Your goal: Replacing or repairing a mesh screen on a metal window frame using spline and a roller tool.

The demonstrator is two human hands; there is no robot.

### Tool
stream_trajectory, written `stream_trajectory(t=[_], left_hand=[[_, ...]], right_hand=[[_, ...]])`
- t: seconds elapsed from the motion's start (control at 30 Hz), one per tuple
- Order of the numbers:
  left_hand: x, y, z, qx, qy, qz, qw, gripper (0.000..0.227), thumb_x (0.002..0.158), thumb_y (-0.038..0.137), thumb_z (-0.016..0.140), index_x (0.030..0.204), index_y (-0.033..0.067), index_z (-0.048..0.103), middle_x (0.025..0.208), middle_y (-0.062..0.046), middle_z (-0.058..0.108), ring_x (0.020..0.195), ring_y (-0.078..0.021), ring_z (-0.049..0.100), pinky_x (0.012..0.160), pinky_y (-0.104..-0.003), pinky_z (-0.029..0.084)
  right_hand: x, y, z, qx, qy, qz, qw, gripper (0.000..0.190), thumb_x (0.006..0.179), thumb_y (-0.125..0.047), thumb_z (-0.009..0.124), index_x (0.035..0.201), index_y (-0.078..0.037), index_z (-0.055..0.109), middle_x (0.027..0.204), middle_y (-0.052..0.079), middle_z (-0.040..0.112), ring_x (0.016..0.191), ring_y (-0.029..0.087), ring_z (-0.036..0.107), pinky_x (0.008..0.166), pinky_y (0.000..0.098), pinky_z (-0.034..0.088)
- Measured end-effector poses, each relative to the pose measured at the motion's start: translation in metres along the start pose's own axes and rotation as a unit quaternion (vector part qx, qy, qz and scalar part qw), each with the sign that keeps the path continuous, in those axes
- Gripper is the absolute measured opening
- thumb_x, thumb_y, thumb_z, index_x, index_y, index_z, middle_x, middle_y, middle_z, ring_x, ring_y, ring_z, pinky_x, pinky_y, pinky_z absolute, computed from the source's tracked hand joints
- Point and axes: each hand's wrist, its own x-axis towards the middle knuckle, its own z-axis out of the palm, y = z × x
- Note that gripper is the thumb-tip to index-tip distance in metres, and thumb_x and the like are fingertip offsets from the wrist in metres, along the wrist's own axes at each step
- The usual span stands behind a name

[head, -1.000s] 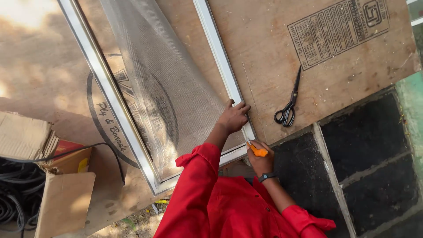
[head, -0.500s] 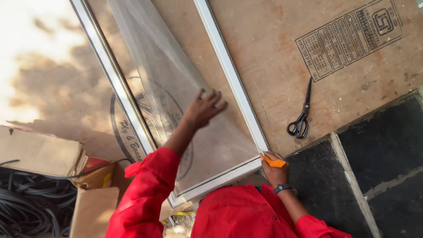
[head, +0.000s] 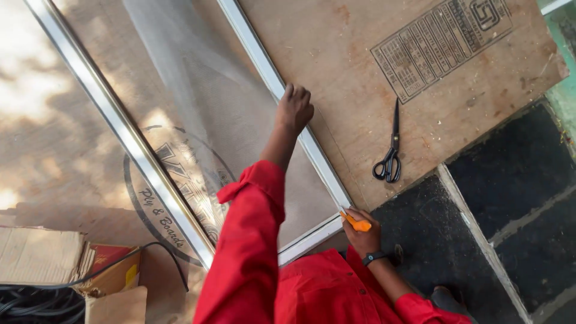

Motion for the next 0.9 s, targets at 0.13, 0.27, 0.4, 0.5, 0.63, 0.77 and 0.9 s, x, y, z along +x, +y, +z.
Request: stream_trajectory(t=[0.13, 0.27, 0.4, 0.5, 0.63, 0.77, 0.9], left_hand=[[-0.075, 0.044, -0.045, -0.009, -0.105, 0.086, 0.991, 0.015, 0.088, 0.027, 0.061, 0.094, 0.0249, 0.075, 0.111, -0.001, 0.067, 0.116, -0.0229, 0.057, 0.108, -0.049, 0.033], [-0.129, 0.084, -0.074, -0.085, -0.184, 0.194, 0.960, 0.022, 0.084, 0.024, 0.064, 0.103, 0.0239, 0.074, 0.110, -0.001, 0.067, 0.115, -0.0211, 0.059, 0.108, -0.053, 0.035], [-0.145, 0.106, -0.045, -0.152, -0.108, 0.232, 0.955, 0.013, 0.098, 0.025, 0.066, 0.106, 0.0200, 0.075, 0.101, -0.001, 0.069, 0.109, -0.0203, 0.062, 0.104, -0.053, 0.042], [-0.112, 0.103, -0.051, -0.202, -0.116, 0.189, 0.954, 0.010, 0.096, 0.026, 0.069, 0.090, 0.0243, 0.077, 0.113, 0.002, 0.068, 0.118, -0.0179, 0.060, 0.105, -0.056, 0.042], [-0.089, 0.105, -0.072, -0.272, -0.110, 0.117, 0.949, 0.015, 0.074, 0.036, 0.075, 0.078, 0.0225, 0.079, 0.135, 0.001, 0.060, 0.124, -0.0180, 0.053, 0.097, -0.057, 0.041], [-0.088, 0.115, -0.051, -0.217, -0.089, 0.109, 0.966, 0.008, 0.074, 0.028, 0.073, 0.072, 0.0242, 0.080, 0.137, -0.001, 0.057, 0.132, -0.0195, 0.048, 0.104, -0.063, 0.033], [-0.096, 0.113, -0.043, -0.246, -0.126, 0.111, 0.955, 0.012, 0.082, 0.019, 0.068, 0.078, 0.0222, 0.079, 0.126, 0.000, 0.060, 0.128, -0.0176, 0.053, 0.116, -0.063, 0.029]], right_hand=[[-0.002, -0.006, 0.000, 0.022, -0.011, 0.018, 1.000, 0.027, 0.084, -0.011, 0.076, 0.108, 0.000, 0.075, 0.111, 0.020, 0.074, 0.102, 0.033, 0.074, 0.086, 0.0376, 0.059], [-0.004, -0.012, -0.006, 0.006, -0.010, 0.021, 1.000, 0.026, 0.085, -0.011, 0.076, 0.109, 0.000, 0.075, 0.110, 0.020, 0.075, 0.104, 0.033, 0.074, 0.086, 0.0371, 0.059], [-0.001, -0.017, -0.001, -0.002, -0.018, -0.004, 1.000, 0.027, 0.083, -0.009, 0.076, 0.108, 0.000, 0.075, 0.108, 0.020, 0.074, 0.101, 0.033, 0.074, 0.085, 0.0373, 0.059], [-0.001, -0.023, 0.000, -0.031, -0.001, -0.005, 1.000, 0.025, 0.082, -0.009, 0.076, 0.106, -0.001, 0.075, 0.106, 0.019, 0.074, 0.097, 0.034, 0.073, 0.083, 0.0373, 0.059], [0.006, -0.034, -0.001, -0.051, -0.012, -0.012, 0.999, 0.027, 0.083, -0.008, 0.076, 0.109, 0.000, 0.074, 0.107, 0.018, 0.074, 0.096, 0.033, 0.073, 0.084, 0.0377, 0.059], [0.010, -0.043, 0.006, -0.054, 0.006, -0.003, 0.999, 0.026, 0.084, -0.010, 0.075, 0.109, -0.002, 0.075, 0.104, 0.014, 0.075, 0.094, 0.032, 0.073, 0.082, 0.0382, 0.058], [0.018, -0.057, 0.010, -0.110, 0.008, -0.014, 0.994, 0.025, 0.085, -0.014, 0.077, 0.108, -0.004, 0.077, 0.099, 0.013, 0.074, 0.091, 0.033, 0.071, 0.080, 0.0407, 0.056]])
